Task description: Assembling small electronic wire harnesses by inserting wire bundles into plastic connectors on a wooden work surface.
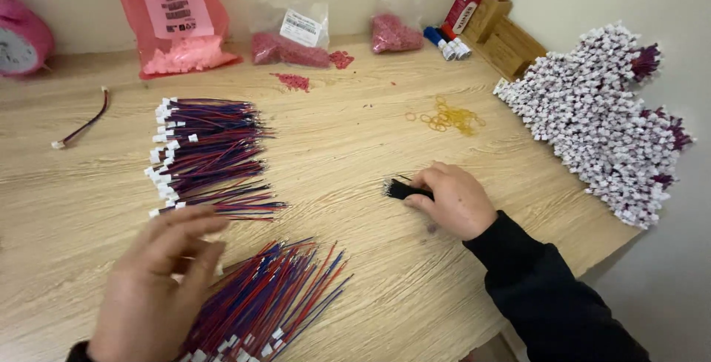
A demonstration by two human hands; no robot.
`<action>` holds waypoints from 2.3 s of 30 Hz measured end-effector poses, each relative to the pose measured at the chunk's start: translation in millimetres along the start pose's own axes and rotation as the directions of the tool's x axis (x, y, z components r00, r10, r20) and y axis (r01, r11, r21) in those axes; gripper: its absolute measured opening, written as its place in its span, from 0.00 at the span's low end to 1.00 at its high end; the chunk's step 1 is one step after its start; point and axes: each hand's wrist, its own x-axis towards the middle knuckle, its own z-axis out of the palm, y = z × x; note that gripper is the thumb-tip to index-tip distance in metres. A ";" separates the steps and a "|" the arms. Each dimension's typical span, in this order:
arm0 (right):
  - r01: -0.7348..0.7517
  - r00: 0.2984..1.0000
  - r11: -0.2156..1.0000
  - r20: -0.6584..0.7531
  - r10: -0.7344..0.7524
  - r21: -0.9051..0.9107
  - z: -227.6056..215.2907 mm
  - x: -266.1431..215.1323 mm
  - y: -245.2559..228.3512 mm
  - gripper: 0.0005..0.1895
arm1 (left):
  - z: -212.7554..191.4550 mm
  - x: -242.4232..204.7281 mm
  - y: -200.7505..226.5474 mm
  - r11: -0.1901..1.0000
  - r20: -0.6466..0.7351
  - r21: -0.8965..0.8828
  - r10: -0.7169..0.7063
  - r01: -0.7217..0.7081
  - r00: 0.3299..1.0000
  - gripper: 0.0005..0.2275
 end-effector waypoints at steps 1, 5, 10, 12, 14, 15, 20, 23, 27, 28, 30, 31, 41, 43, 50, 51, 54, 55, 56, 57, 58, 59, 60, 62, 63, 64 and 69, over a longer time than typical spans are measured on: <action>0.004 1.000 1.000 -0.001 -0.004 0.006 -0.8 0.2 -0.8 0.16 | 3.3 -0.9 4.8 1.000 -0.001 0.007 -0.001 0.001 1.000 0.09; 0.001 1.000 0.995 0.007 -0.001 0.100 -1.0 -0.5 0.7 0.11 | 16.9 -6.0 31.2 0.955 0.156 -0.019 0.295 -0.295 0.943 0.09; -0.070 0.993 0.991 0.102 0.058 0.116 -8.3 -0.3 4.2 0.13 | 55.4 -3.9 67.4 0.912 0.327 -0.031 0.395 -0.408 0.859 0.09; -0.080 0.983 0.992 0.170 0.062 0.102 -6.1 1.5 8.0 0.13 | 75.1 1.6 80.2 0.858 0.516 -0.133 0.487 -0.496 0.704 0.12; -0.040 0.987 0.987 0.159 0.015 0.153 4.7 6.7 21.5 0.13 | 102.0 2.1 86.8 0.812 0.507 -0.078 0.532 -0.579 0.678 0.13; 0.002 0.989 0.981 0.143 -0.030 0.196 10.1 9.2 27.7 0.13 | 114.9 2.2 89.7 0.755 0.495 -0.026 0.580 -0.656 0.647 0.15; -0.032 0.977 0.960 0.213 -0.029 0.277 -15.2 7.2 26.4 0.12 | 177.0 10.5 85.7 0.688 0.576 0.199 0.494 -0.698 0.651 0.28; -0.083 0.978 0.928 0.209 0.005 0.363 -21.8 5.8 31.7 0.10 | 207.9 15.0 75.0 0.633 0.596 0.357 0.412 -0.687 0.689 0.44; -0.162 0.978 0.850 0.195 0.071 0.502 -30.0 5.3 33.6 0.10 | 225.3 28.1 79.7 0.610 0.524 0.477 0.380 -0.633 0.762 0.51; -0.162 0.978 0.849 0.196 0.070 0.503 -23.5 6.8 39.4 0.10 | 229.4 32.2 79.4 0.610 0.525 0.478 0.379 -0.633 0.762 0.51; -0.155 0.984 0.651 0.176 0.034 0.743 -10.4 9.2 50.1 0.06 | 237.1 40.0 78.6 0.594 0.534 0.494 0.369 -0.635 0.761 0.51; -0.156 0.984 0.651 0.177 0.034 0.743 -8.2 9.3 52.2 0.06 | 240.5 43.3 77.2 0.595 0.535 0.494 0.367 -0.634 0.761 0.51; 0.098 0.992 -0.030 -0.096 0.082 0.995 -21.9 -2.3 70.6 0.06 | 249.0 50.1 68.8 0.632 0.592 0.409 0.365 -0.658 0.718 0.49; 0.241 0.962 -0.130 -0.218 0.165 0.962 -37.6 -9.8 69.6 0.05 | 247.6 51.1 69.7 0.635 0.516 0.414 0.426 -0.652 0.743 0.49; 0.342 0.934 -0.231 -0.303 0.187 0.911 -61.8 -47.1 21.7 0.09 | 232.8 55.4 75.9 0.661 0.514 0.403 0.409 -0.633 0.754 0.46; 0.342 0.939 -0.277 -0.322 0.118 0.898 -53.2 -52.2 11.3 0.09 | 223.5 56.0 75.0 0.663 0.389 0.390 0.511 -0.639 0.767 0.43; 0.381 0.924 -0.172 -0.373 0.081 0.908 -30.6 -75.2 -15.6 0.10 | 156.5 74.4 76.9 0.748 0.353 0.382 0.424 -0.543 0.834 0.37; 0.363 0.932 -0.204 -0.358 0.062 0.909 -16.4 -79.3 -20.4 0.10 | 126.7 76.7 60.6 0.749 0.357 0.410 0.393 -0.521 0.847 0.37; 0.356 0.933 -0.196 -0.358 0.028 0.914 -4.5 -81.7 -20.3 0.08 | 100.0 81.9 48.7 0.782 0.291 0.341 0.439 -0.521 0.850 0.32; 0.350 0.934 -0.189 -0.358 -0.007 0.917 7.2 -83.7 -19.6 0.08 | 73.1 86.6 38.2 0.806 0.220 0.270 0.480 -0.526 0.849 0.28; 0.349 0.933 -0.199 -0.360 -0.022 0.916 16.4 -84.1 -20.3 0.08 | 42.7 81.3 32.8 0.806 0.214 0.287 0.473 -0.518 0.855 0.28; 0.316 0.946 -0.136 -0.322 -0.027 0.939 25.9 -83.7 -21.3 0.08 | 12.3 75.7 27.5 0.851 0.227 0.254 0.409 -0.459 0.884 0.22; 0.282 0.959 -0.062 -0.284 -0.026 0.958 33.3 -85.3 -19.2 0.07 | -14.2 70.3 23.1 0.893 0.241 0.210 0.348 -0.399 0.906 0.17; 0.273 0.962 0.009 -0.273 0.005 0.962 28.5 -79.6 -18.1 0.09 | -31.0 52.7 -3.5 0.946 0.243 0.208 0.198 -0.250 0.950 0.11; 0.260 0.963 0.078 -0.264 0.047 0.962 26.1 -77.0 -17.3 0.11 | -38.6 43.7 -17.1 0.974 0.256 0.203 0.046 -0.100 0.966 0.06; 0.259 0.964 0.084 -0.263 0.040 0.962 21.1 -72.0 -25.7 0.11 | -36.0 36.8 -27.0 0.976 0.249 0.198 0.044 -0.095 0.967 0.06; 0.098 0.992 0.204 -0.080 -0.096 0.974 -6.5 -36.6 -90.9 0.08 | -18.7 18.0 -53.4 0.938 0.415 0.284 0.064 -0.196 0.907 0.10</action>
